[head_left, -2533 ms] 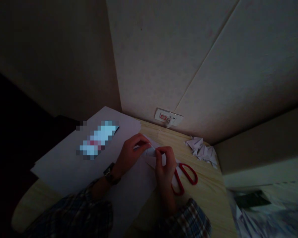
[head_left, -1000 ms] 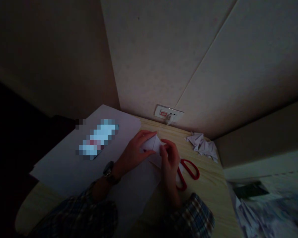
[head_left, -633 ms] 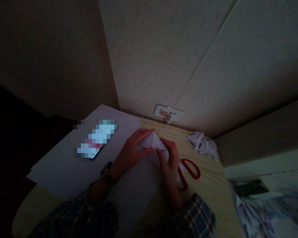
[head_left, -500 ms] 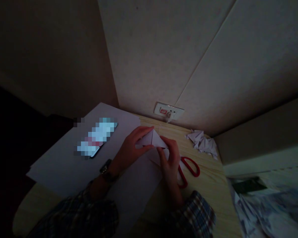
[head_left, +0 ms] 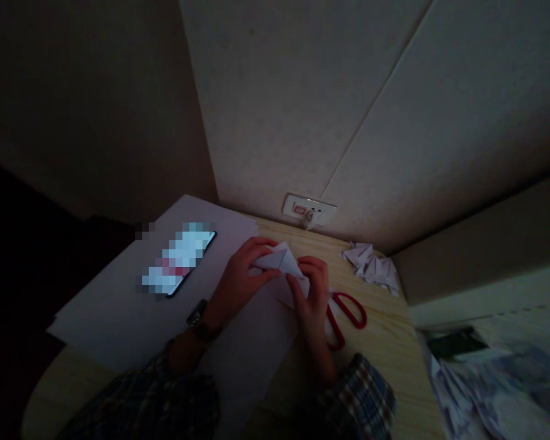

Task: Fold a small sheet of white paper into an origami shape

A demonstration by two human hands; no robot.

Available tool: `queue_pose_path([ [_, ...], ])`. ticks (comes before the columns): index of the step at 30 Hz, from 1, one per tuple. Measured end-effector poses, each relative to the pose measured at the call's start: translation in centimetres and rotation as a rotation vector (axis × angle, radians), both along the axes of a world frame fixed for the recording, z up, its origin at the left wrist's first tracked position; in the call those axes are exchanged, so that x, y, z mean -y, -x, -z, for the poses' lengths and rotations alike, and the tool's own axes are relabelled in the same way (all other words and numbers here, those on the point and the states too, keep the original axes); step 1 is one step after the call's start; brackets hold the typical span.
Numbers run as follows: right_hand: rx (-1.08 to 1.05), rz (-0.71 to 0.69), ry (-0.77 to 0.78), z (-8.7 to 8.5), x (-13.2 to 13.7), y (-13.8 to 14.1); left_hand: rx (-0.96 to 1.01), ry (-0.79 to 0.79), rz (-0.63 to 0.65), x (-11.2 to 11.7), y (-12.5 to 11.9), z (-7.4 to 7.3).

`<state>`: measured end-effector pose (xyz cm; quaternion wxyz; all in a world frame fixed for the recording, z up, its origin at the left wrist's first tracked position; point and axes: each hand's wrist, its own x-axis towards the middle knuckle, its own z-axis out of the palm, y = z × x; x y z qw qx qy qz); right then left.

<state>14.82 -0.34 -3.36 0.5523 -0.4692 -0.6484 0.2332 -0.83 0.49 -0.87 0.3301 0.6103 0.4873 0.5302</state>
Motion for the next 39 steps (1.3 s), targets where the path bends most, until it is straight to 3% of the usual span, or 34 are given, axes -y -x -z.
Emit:
queue_pose_path([
  [10, -0.012, 0.021, -0.036, 0.0, 0.1, -0.1, -0.115, -0.036, -0.067, 0.3, -0.1, -0.8],
  [25, -0.039, -0.008, -0.004, 0.1, 0.0, -0.1, 0.104, 0.116, -0.004, 0.3, -0.3, -0.6],
  [34, -0.091, 0.031, 0.102, 0.1, 0.2, -0.2, -0.008, 0.187, -0.029, 0.3, 0.0, -1.1],
  [39, -0.125, 0.120, 0.164, 0.2, 0.3, -0.2, -0.104, 0.060, -0.120, 0.0, 0.3, -0.5],
])
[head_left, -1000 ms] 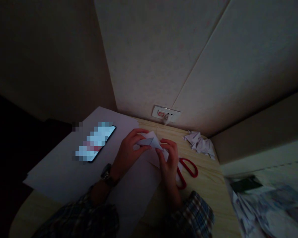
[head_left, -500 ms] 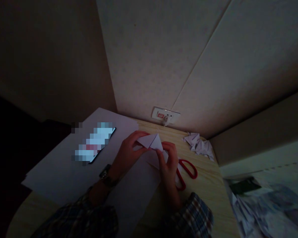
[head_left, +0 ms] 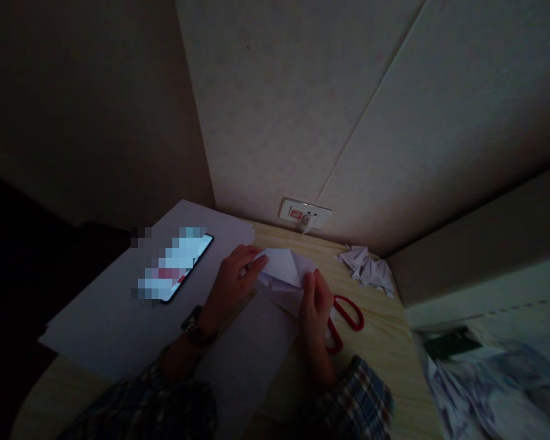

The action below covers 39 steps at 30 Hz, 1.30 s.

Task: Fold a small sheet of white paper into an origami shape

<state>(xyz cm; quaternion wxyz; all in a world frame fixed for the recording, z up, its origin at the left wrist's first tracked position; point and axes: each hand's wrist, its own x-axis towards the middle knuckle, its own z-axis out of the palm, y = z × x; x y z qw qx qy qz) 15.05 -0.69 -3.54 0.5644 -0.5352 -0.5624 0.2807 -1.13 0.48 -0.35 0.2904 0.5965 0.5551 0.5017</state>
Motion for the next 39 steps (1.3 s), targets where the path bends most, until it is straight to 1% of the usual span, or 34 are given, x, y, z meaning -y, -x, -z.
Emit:
queue_pose_path([
  [2, -0.009, 0.007, 0.057, 0.1, -0.1, 0.0, 0.023, 0.020, 0.013, 0.1, 0.0, 0.0],
  [5, -0.088, 0.018, 0.109, 0.2, -0.2, 0.1, 0.113, 0.180, 0.070, 0.3, -0.2, -0.2],
  [6, -0.127, 0.021, 0.118, 0.1, -0.3, 0.2, 0.146, 0.208, 0.078, 0.5, -0.3, -0.2],
  [10, -0.277, 0.022, 0.159, 0.1, -0.5, 0.2, 0.227, 0.240, 0.138, 0.7, -0.7, -0.2],
  [13, -0.381, 0.024, 0.198, 0.5, -0.7, 0.1, 0.339, 0.276, 0.181, 0.6, -0.9, -0.2],
  [14, -0.413, 0.023, 0.206, 0.6, -0.7, 0.1, 0.383, 0.289, 0.172, 0.6, -0.9, -0.2],
  [16, -0.452, 0.025, 0.218, 0.9, -0.8, 0.1, 0.448, 0.295, 0.101, 0.5, -0.9, -0.2],
  [18, -0.474, 0.034, 0.237, 1.2, -0.9, 0.1, 0.465, 0.268, 0.001, 0.4, -0.9, -0.2],
  [20, -0.493, 0.037, 0.248, 1.3, -1.0, 0.1, 0.448, 0.223, -0.029, 0.4, -0.9, -0.2],
  [22, -0.503, 0.053, 0.232, 1.3, -1.0, 0.1, 0.419, 0.194, 0.011, 0.4, -0.9, -0.1],
  [25, -0.512, 0.089, 0.232, 1.1, -0.8, 0.0, 0.413, 0.205, 0.075, 0.4, -0.9, -0.1],
  [27, -0.503, 0.086, 0.229, 0.9, -0.6, -0.1, 0.414, 0.209, 0.066, 0.4, -0.8, -0.2],
  [31, -0.439, 0.065, 0.145, 0.4, -0.4, 0.0, 0.332, 0.195, 0.041, 0.1, -0.2, -0.3],
  [33, -0.378, 0.045, 0.096, 0.2, -0.5, 0.0, 0.307, 0.202, 0.042, 0.0, 0.1, -0.3],
  [35, -0.335, 0.010, 0.084, 0.1, -0.7, 0.0, 0.318, 0.214, 0.045, 0.0, 0.2, -0.4],
  [39, -0.314, -0.117, 0.168, 0.1, -0.8, 0.0, 0.393, 0.256, 0.088, -0.1, 0.4, -0.4],
])
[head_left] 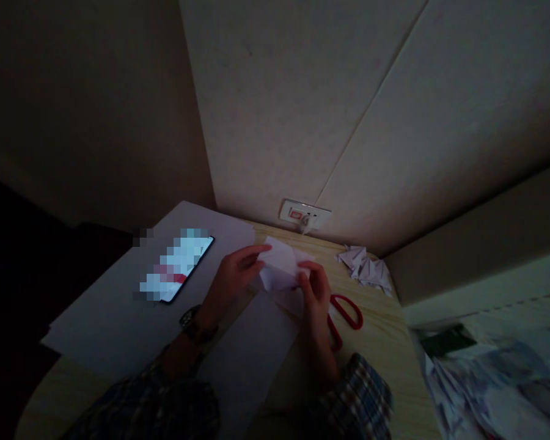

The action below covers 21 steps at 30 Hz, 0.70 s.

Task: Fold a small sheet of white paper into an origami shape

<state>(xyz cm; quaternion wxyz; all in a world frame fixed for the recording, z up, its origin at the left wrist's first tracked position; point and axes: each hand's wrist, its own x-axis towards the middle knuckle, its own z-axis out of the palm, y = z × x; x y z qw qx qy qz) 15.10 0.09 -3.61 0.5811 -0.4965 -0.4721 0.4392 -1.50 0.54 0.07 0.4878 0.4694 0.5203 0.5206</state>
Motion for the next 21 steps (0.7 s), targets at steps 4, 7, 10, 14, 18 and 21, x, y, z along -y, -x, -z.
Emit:
queue_pose_path([
  [4, 0.010, -0.075, 0.024, 0.19, 0.05, -0.16, 0.079, 0.020, 0.060, 0.08, 0.21, -0.18],
  [7, -0.030, -0.130, -0.001, 0.21, 0.11, -0.18, 0.102, 0.013, 0.074, 0.18, 0.29, -0.42],
  [10, -0.057, -0.171, -0.011, 0.14, 0.20, -0.13, 0.090, -0.005, 0.067, 0.23, 0.27, -0.52],
  [14, -0.044, -0.187, -0.019, 0.16, 0.18, -0.04, 0.044, -0.027, 0.083, 0.22, 0.13, -0.16],
  [18, -0.032, -0.163, -0.022, 0.35, 0.03, 0.18, -0.107, -0.132, 0.030, 0.32, -0.18, 0.23],
  [21, -0.020, -0.136, -0.017, 0.47, 0.02, 0.30, -0.243, -0.196, -0.015, 0.48, -0.41, 0.29],
])
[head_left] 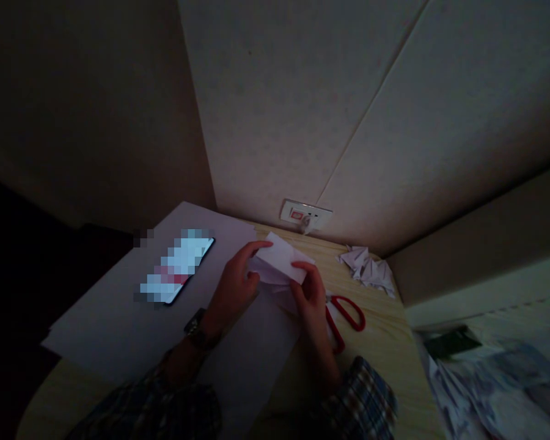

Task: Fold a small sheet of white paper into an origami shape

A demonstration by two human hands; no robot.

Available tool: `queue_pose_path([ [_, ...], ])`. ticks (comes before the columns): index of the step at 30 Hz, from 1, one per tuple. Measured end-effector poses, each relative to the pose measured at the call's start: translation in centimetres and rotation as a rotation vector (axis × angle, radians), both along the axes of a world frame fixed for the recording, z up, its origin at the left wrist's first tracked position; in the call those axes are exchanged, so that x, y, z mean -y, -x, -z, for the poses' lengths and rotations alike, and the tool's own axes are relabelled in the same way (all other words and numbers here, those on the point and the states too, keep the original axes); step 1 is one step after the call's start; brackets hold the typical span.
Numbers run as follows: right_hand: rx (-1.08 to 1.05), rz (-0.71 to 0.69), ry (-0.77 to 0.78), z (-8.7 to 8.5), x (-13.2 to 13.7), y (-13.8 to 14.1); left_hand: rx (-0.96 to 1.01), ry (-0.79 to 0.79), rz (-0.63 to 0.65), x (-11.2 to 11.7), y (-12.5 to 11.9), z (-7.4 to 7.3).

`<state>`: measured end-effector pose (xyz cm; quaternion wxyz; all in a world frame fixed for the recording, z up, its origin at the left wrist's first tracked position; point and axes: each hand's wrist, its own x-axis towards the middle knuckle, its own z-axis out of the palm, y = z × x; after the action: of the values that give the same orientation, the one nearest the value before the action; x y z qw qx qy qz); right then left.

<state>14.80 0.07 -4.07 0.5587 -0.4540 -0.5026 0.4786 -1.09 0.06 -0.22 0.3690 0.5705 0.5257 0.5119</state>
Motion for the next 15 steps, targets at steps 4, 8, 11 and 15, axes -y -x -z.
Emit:
queue_pose_path([
  [4, 0.046, 0.057, -0.012, -0.12, 0.15, -0.03, -0.123, -0.065, -0.048, 0.09, -0.14, 0.16],
  [8, 0.094, 0.146, 0.004, -0.64, 0.33, -0.06, -0.205, -0.204, -0.087, -0.07, -0.18, 0.62],
  [11, 0.091, 0.207, 0.017, -0.91, 0.44, -0.13, -0.233, -0.296, -0.074, -0.20, -0.21, 0.89],
  [15, 0.059, 0.275, 0.039, -0.67, 0.50, -0.36, -0.175, -0.291, 0.001, -0.18, -0.20, 0.86],
])
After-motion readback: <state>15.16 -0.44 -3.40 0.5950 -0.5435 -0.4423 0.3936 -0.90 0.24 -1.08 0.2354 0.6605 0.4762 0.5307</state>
